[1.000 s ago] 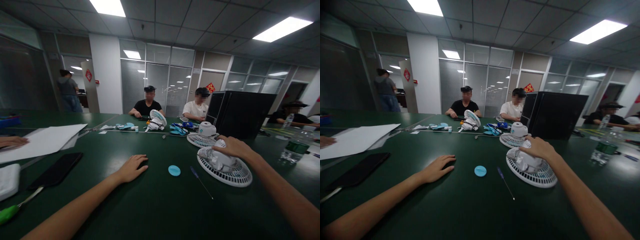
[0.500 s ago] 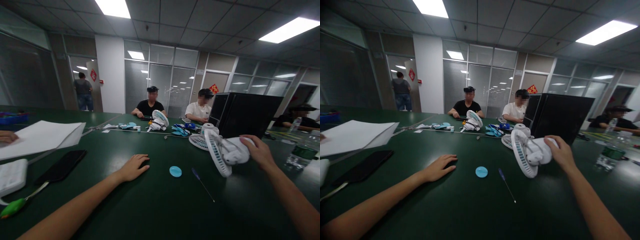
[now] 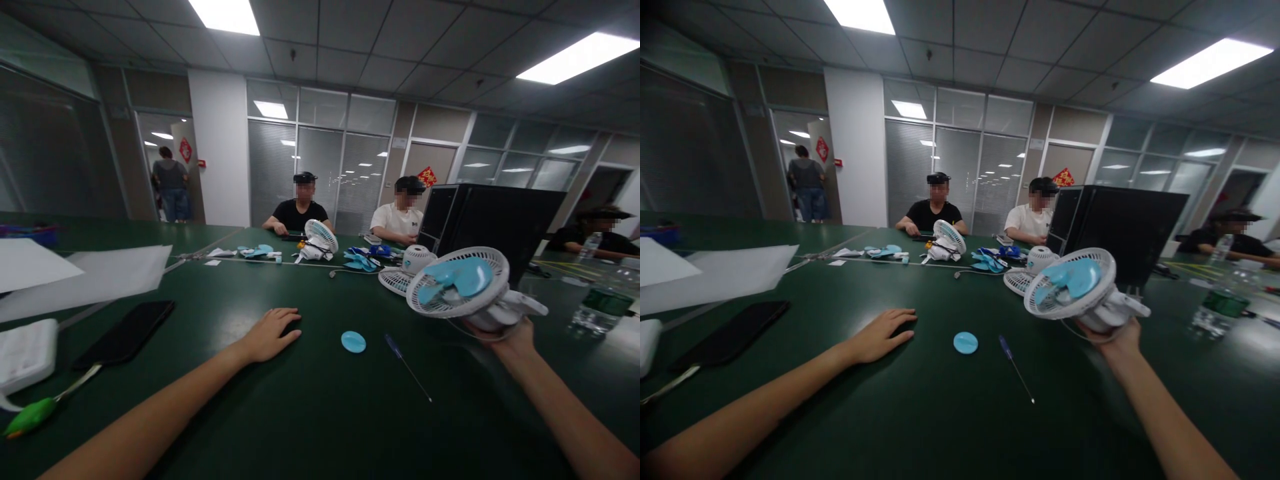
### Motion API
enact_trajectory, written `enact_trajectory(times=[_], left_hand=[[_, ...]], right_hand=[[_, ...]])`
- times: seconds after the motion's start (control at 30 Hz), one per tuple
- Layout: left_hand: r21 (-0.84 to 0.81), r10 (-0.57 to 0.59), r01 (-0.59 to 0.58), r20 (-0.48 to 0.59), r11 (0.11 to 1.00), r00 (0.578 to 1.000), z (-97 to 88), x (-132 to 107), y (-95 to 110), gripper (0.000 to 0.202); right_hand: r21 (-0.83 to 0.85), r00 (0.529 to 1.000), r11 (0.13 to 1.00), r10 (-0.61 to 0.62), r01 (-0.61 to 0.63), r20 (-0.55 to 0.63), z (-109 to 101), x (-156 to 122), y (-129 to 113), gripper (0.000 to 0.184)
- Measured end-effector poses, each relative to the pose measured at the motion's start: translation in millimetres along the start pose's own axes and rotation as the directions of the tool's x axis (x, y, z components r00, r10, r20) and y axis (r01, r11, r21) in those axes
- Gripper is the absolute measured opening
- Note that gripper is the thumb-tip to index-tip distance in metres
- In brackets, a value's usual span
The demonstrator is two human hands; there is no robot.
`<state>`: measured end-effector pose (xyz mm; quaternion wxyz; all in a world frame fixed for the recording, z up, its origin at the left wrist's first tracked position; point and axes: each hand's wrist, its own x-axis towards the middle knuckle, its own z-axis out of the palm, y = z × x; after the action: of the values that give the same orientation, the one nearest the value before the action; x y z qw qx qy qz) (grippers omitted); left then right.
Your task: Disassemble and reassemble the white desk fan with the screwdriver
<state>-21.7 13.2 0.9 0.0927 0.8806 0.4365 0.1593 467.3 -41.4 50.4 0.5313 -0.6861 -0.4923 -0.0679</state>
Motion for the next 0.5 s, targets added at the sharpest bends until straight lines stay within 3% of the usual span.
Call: enact_trajectory(times=[0.03,0.1,0.13,0.2,0.27,0.33,0.43,0.5], left_hand=[[-0.001,0.001,-0.001,-0.001,1.000,1.000,0.0,0,0,0.048],[-0.005,0.003,-0.003,-0.003,1.000,1.000,0.0,0,0,0.047],[-0.007,0.002,-0.002,-0.003,1.000,1.000,0.0,0,0,0.048],[-0.009,-0.001,0.001,0.004,1.000,1.000,-0.2,0,0,0.049],[-0.007,-0.005,0.005,0.011,1.000,1.000,-0.5,0,0,0.049],[-0.002,0.000,0.000,0.012,1.000,1.000,-0.7,0,1,0.049],[0.006,0.011,-0.011,0.005,1.000,1.000,-0.6,0,2,0.048],[0.009,0.010,-0.010,0.005,1.000,1.000,-0.5,0,2,0.048]], right_hand=[[0.208,0.984,0.962,0.173,-0.176,0.031,-1,0,-1,0.069],[0.532,0.872,0.701,0.459,-0.475,0.173,-2,-1,-5,0.066],[0.595,0.824,0.597,0.523,-0.538,0.221,-3,-1,-7,0.066],[0.619,0.788,0.533,0.563,-0.577,0.249,-3,-4,-11,0.064],[0.596,0.797,0.569,0.563,-0.567,0.221,-2,-6,-14,0.062],[0.643,0.795,0.542,0.578,-0.542,0.183,1,-8,-16,0.059],[0.787,0.743,0.346,0.638,-0.510,0.201,7,-11,-20,0.048],[0.822,0.724,0.273,0.652,-0.500,0.224,9,-14,-25,0.041]])
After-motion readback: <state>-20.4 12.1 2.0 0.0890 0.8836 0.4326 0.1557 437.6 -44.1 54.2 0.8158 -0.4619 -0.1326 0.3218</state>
